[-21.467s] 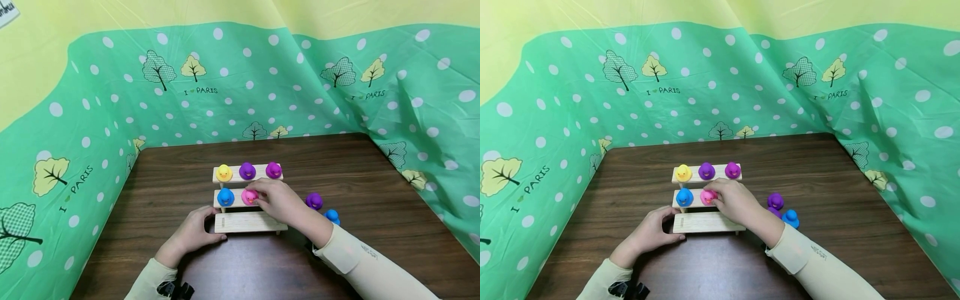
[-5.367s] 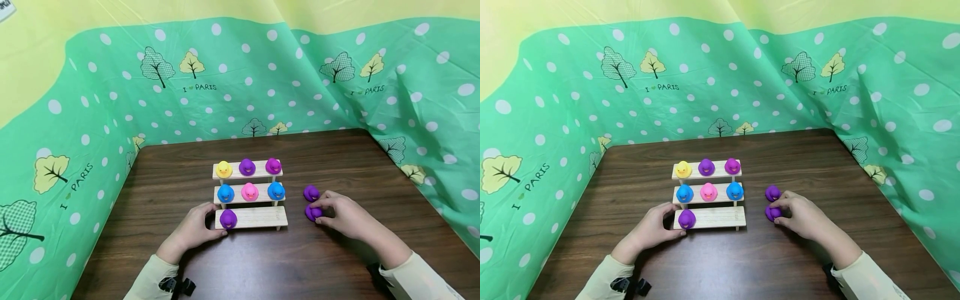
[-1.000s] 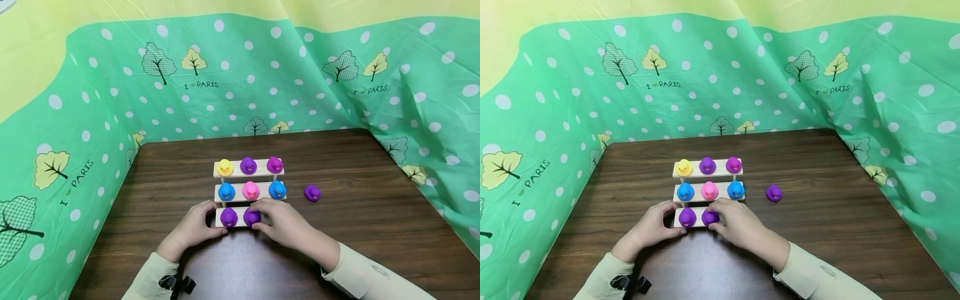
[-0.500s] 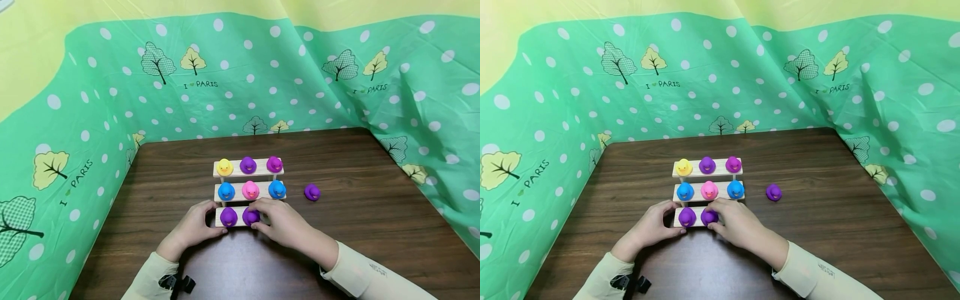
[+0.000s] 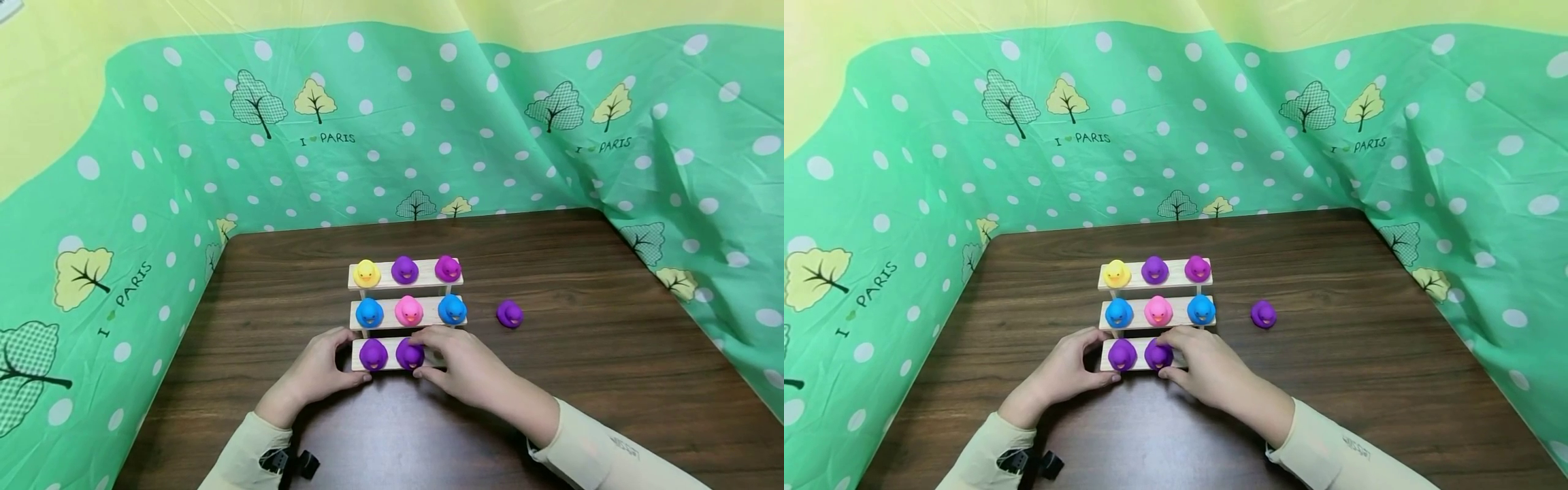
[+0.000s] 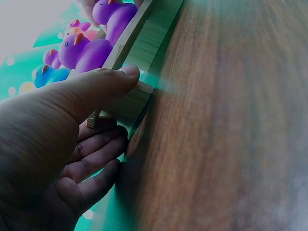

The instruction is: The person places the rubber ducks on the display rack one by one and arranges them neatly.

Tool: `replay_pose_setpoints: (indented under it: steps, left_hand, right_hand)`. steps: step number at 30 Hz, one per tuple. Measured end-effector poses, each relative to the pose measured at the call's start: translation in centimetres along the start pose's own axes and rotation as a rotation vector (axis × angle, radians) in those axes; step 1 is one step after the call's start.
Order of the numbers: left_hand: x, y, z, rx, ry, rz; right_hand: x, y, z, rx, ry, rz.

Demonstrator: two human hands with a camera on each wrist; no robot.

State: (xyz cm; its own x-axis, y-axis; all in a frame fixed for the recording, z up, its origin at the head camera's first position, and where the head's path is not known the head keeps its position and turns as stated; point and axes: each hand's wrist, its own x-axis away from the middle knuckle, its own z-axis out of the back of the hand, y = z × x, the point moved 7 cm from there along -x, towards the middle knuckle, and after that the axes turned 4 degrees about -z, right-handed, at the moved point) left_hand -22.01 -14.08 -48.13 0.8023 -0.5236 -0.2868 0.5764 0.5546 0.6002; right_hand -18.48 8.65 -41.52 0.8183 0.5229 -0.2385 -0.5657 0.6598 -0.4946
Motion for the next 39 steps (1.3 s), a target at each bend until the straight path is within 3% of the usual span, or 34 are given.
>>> replay_pose_setpoints:
  steps: [6, 16, 26, 30, 39]
  left_hand:
    - [0.0, 0.0, 0.1, 0.003, 0.002, 0.002]
    - [0.1, 0.1, 0.1, -0.005, 0.003, 0.003]
    - [0.0, 0.1, 0.1, 0.000, 0.002, 0.003]
    - [0.0, 0.2, 0.2, -0.004, 0.007, -0.004]
    - [0.0, 0.1, 0.0, 0.018, 0.004, -0.001]
  right_hand:
    - [0.4, 0.2, 0.3, -0.025, -0.007, -0.023]
    - [2.1, 0.9, 1.8, -0.096, 0.048, -0.016]
    - [3.9, 3.5, 3.8, -0.220, 0.031, -0.084]
    - [4.4, 4.8, 5.3, -0.267, 0.067, -0.103]
    - [4.6, 9.6, 8.9, -0.097, 0.216, -0.214]
